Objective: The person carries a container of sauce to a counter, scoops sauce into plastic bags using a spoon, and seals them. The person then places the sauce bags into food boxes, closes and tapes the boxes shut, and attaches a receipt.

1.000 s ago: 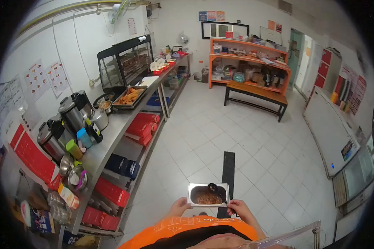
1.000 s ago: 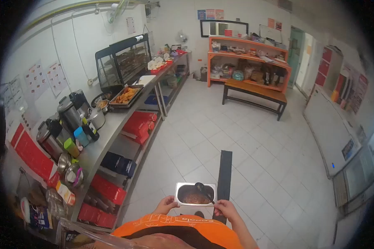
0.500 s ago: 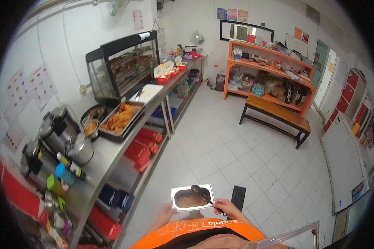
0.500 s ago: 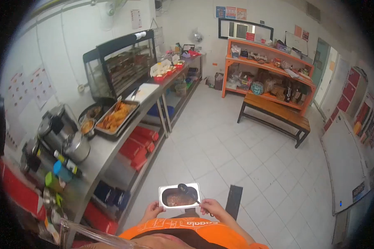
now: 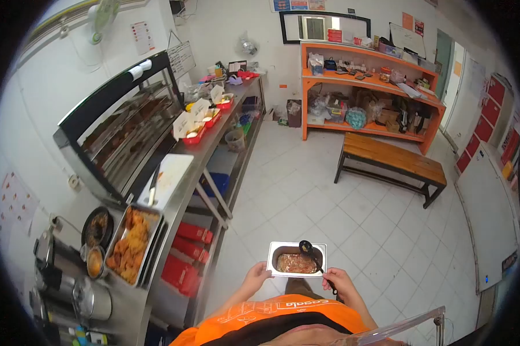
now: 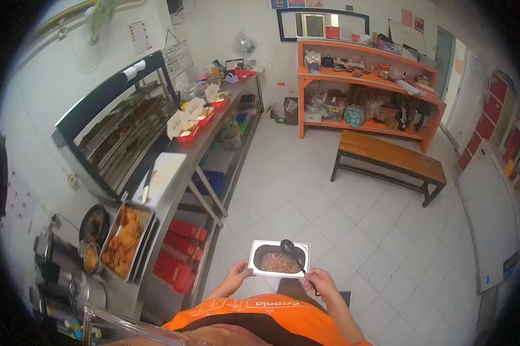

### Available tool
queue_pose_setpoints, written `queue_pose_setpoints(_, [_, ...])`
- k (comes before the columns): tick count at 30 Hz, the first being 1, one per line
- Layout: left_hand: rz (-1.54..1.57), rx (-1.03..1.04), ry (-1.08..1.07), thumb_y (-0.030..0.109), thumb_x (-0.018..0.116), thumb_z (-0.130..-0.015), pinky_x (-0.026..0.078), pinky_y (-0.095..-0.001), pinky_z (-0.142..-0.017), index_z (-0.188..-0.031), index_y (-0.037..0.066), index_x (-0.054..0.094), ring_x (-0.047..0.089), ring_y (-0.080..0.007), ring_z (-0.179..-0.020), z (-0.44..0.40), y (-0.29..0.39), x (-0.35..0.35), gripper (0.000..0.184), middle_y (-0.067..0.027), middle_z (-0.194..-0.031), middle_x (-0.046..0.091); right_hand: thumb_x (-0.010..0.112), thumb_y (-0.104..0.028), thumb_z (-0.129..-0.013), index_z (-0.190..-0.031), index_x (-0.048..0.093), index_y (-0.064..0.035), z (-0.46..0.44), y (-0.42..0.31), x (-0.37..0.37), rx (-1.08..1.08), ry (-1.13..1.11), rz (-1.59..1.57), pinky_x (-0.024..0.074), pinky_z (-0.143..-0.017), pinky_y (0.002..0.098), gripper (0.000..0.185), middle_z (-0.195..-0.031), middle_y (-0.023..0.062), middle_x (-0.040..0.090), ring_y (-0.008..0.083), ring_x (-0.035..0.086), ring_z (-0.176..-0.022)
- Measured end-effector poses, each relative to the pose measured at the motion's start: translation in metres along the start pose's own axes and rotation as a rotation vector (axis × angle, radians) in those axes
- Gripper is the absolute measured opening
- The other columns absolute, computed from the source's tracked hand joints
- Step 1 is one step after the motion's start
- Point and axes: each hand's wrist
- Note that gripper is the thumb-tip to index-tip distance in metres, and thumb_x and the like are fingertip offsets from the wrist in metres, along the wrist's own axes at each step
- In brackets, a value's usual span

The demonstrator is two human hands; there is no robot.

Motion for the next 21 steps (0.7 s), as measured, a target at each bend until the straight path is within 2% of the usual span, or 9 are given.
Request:
queue_pose_setpoints(4, [0.077,-0.016,0.067,0.002,0.055,-0.084,0.048,-0.0296,-0.083,-0.111,-0.004,0.052,0.059,-0.0163,-0.091,-0.121,0.033,-0.021,0.028,-0.009,-0.1,0.06,0.055,-0.013,-0.088,-0.078,0.056,-0.0038,-0.115,-0.084,-0.006,-0.015,-0.073,0.115,0.0423,-0.05,0.0237,0.014,-0.065,0.0057,0.06,0.0136,0.057,-0.055])
queue_pose_setpoints(8, [0.049,-0.014,0.158,0.002,0.055,-0.083,0.048,-0.0294,-0.082,-0.11,-0.004,0.052,0.06,-0.0161,-0.088,-0.211,0.07,-0.065,0.028,-0.0086,-0.098,0.06,0.056,-0.016,-0.088,-0.078,0.057,-0.0044,-0.235,-0.159,-0.002,0.05,-0.195,0.178,0.0386,-0.046,0.0203,0.015,-0.066,0.0044,0.06,0.0102,0.058,-0.056])
queue_pose_setpoints(11, [0.036,-0.012,0.258,0.003,0.053,-0.085,0.048,-0.0295,-0.082,-0.111,-0.002,0.052,0.059,-0.0155,-0.088,-0.272,0.097,-0.099,0.027,-0.0079,-0.098,0.06,0.055,-0.016,-0.088,-0.078,0.056,-0.0045,-0.325,-0.205,0.019,0.103,-0.24,0.198,0.0399,-0.047,0.0213,0.016,-0.068,0.0047,0.06,0.0106,0.057,-0.056])
queue_pose_setpoints(14, [-0.046,-0.007,0.391,0.004,0.05,-0.088,0.048,-0.0304,-0.083,-0.115,-0.001,0.051,0.058,-0.0153,-0.088,-0.337,0.097,-0.148,0.027,-0.0066,-0.1,0.06,0.055,-0.016,-0.089,-0.077,0.056,-0.0048,-0.413,-0.243,0.049,0.11,-0.339,0.162,0.0424,-0.051,0.0226,0.016,-0.067,0.0047,0.06,0.0113,0.056,-0.056])
queue_pose_setpoints(16, [-0.04,0.031,0.387,0.004,0.05,-0.088,0.047,-0.0299,-0.083,-0.111,-0.001,0.052,0.058,-0.0144,-0.087,-0.383,0.099,-0.184,0.024,-0.0056,-0.097,0.06,0.055,-0.016,-0.089,-0.078,0.056,-0.0044,-0.474,-0.258,0.064,0.117,-0.39,0.153,0.0427,-0.053,0.0224,0.016,-0.067,0.0047,0.059,0.0114,0.055,-0.057])
queue_pose_setpoints(18, [-0.056,0.025,0.441,0.004,0.049,-0.089,0.047,-0.0294,-0.082,-0.109,-0.001,0.053,0.058,-0.0136,-0.087,-0.437,0.101,-0.219,0.021,-0.0053,-0.096,0.06,0.054,-0.015,-0.089,-0.078,0.056,-0.0042,-0.535,-0.274,0.075,0.137,-0.399,0.153,0.0427,-0.053,0.0226,0.016,-0.067,0.0046,0.059,0.0115,0.055,-0.057])
queue_pose_setpoints(20, [-0.115,0.029,0.518,0.004,0.049,-0.089,0.047,-0.0289,-0.082,-0.108,-0.001,0.053,0.057,-0.0128,-0.087,-0.497,0.073,-0.265,0.02,-0.0051,-0.095,0.059,0.055,-0.016,-0.089,-0.078,0.056,-0.0042,-0.59,-0.295,0.087,0.181,-0.397,0.127,0.0423,-0.053,0.0234,0.016,-0.067,0.0042,0.058,0.0116,0.055,-0.057])
queue_pose_setpoints(21, [-0.126,0.052,0.492,0.005,0.049,-0.089,0.047,-0.028,-0.082,-0.108,-0.001,0.053,0.057,-0.0115,-0.087,-0.527,0.079,-0.281,0.02,-0.0045,-0.095,0.059,0.055,-0.016,-0.089,-0.079,0.056,-0.0042,-0.618,-0.311,0.092,0.181,-0.374,0.162,0.0423,-0.053,0.0236,0.015,-0.067,0.0042,0.058,0.0116,0.055,-0.058])
Point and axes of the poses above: each hand's wrist, its own z-axis away from the middle knuckle, its own x-axis out of the palm, y = z × x
